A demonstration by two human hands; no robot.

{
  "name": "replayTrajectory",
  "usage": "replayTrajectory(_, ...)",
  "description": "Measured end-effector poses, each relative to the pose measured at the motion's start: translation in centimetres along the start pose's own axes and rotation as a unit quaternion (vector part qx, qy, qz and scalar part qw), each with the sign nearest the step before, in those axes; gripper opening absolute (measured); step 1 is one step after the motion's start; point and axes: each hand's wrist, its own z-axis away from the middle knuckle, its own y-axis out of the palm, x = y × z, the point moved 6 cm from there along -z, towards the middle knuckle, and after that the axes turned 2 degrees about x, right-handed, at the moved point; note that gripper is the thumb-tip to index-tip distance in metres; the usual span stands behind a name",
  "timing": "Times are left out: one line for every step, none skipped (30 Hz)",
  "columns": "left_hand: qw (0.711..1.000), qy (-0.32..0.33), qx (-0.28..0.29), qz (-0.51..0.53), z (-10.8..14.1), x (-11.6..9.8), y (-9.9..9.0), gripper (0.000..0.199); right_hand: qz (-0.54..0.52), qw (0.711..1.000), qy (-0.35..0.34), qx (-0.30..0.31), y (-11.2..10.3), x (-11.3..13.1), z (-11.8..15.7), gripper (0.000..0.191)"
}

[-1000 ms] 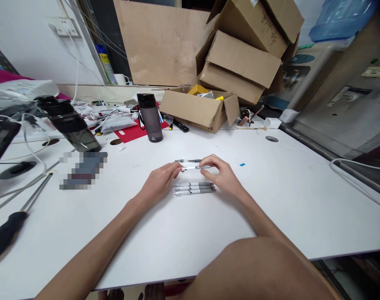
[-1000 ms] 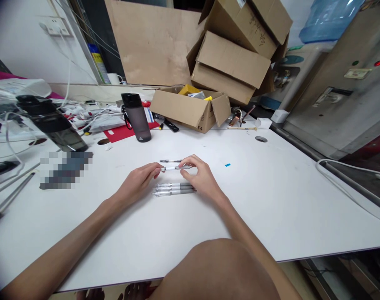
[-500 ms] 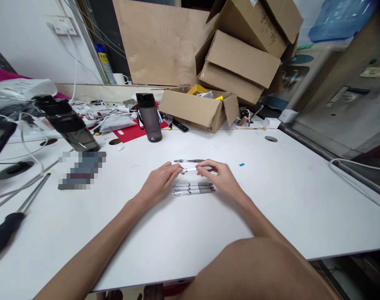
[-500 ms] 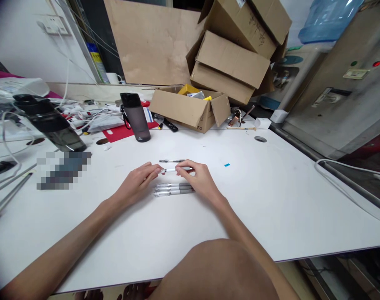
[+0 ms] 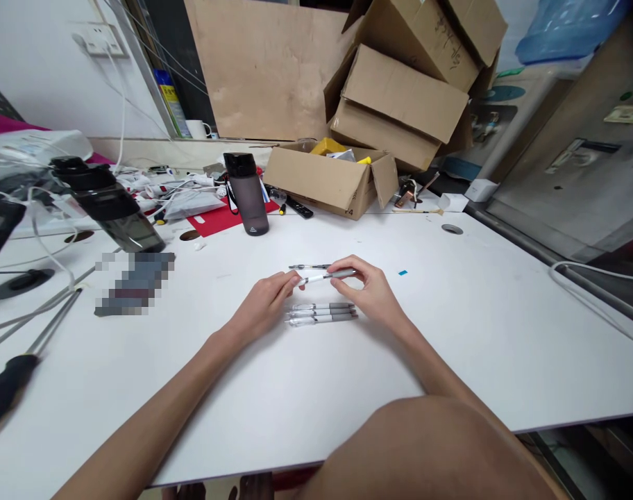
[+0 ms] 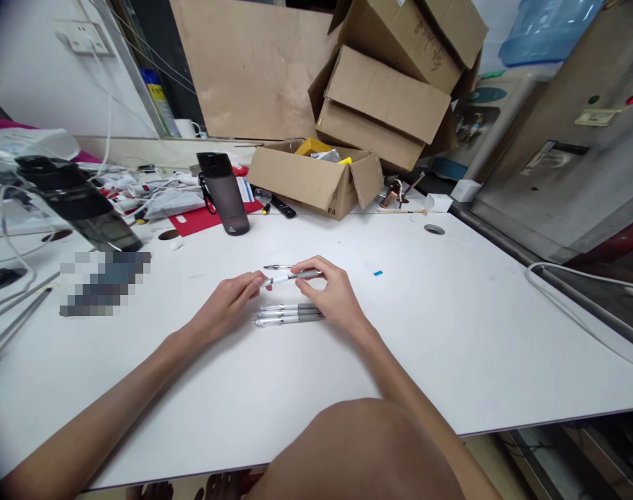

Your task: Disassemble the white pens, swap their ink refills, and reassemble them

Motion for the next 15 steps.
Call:
replayTrajectory(1.0, -0.003, 0.0, 0.012, 0.0, 0.0, 0.0, 0.044, -0.01, 1.0, 0.003, -0.003, -0.1, -0.1, 0.0, 0.013)
replayTrajectory(1.0, -0.007, 0.0, 0.023, 0.0, 0.0, 0.0, 0.045, -0.024, 1.0, 0.009, -0.005, -0.2, -0.2, -0.1, 0.014)
replayTrajectory(0.999, -0.012, 0.002, 0.034, 0.0, 0.0, 0.0, 0.045, -0.04, 0.999, 0.015, -0.007, -0.2, -0.4, -0.1, 0.015)
replayTrajectory(0.999, -0.017, 0.004, 0.044, 0.0, 0.0, 0.1, 0.045, -0.055, 0.998, 0.019, -0.01, -0.2, -0.5, -0.2, 0.015)
replayTrajectory(0.998, -0.022, 0.007, 0.053, 0.0, 0.1, 0.2, 0.046, -0.068, 0.997, 0.021, -0.014, -0.3, -0.6, -0.2, 0.016)
replayTrajectory(0.998, -0.025, 0.01, 0.06, 0.0, 0.1, 0.3, 0.046, -0.078, 0.996, 0.022, -0.02, -0.4, -0.7, -0.3, 0.017)
replayTrajectory(0.998, -0.026, 0.01, 0.064, 0.0, 0.1, 0.4, 0.046, -0.083, 0.996, 0.023, -0.028, -0.5, -0.7, -0.3, 0.018)
replayTrajectory(0.997, -0.027, 0.01, 0.066, 0.0, 0.1, 0.4, 0.047, -0.083, 0.996, 0.023, -0.037, -0.6, -0.8, -0.3, 0.02)
replayTrajectory(0.997, -0.028, 0.008, 0.066, 0.0, 0.1, 0.5, 0.047, -0.078, 0.996, 0.024, -0.045, -0.7, -0.8, -0.3, 0.021)
replayTrajectory(0.997, -0.029, 0.006, 0.066, 0.0, 0.1, 0.5, 0.047, -0.069, 0.996, 0.025, -0.052, -0.8, -0.8, -0.3, 0.023)
replayTrajectory(0.998, -0.03, 0.003, 0.064, 0.0, 0.2, 0.4, 0.048, -0.058, 0.996, 0.024, -0.057, -0.9, -0.8, -0.2, 0.024)
replayTrajectory(0.998, -0.031, 0.0, 0.062, 0.0, 0.2, 0.4, 0.048, -0.046, 0.997, 0.023, -0.059, -1.0, -0.8, -0.2, 0.024)
replayTrajectory(0.998, -0.033, -0.004, 0.06, 0.0, 0.3, 0.3, 0.048, -0.035, 0.997, 0.021, -0.06, -1.0, -0.8, -0.2, 0.024)
replayTrajectory(0.998, -0.034, -0.008, 0.059, -0.1, 0.3, 0.3, 0.047, -0.027, 0.998, 0.02, -0.06, -1.1, -0.8, -0.2, 0.023)
replayTrajectory(0.998, -0.034, -0.011, 0.058, -0.1, 0.4, 0.2, 0.047, -0.022, 0.998, 0.021, -0.061, -1.1, -0.9, -0.2, 0.023)
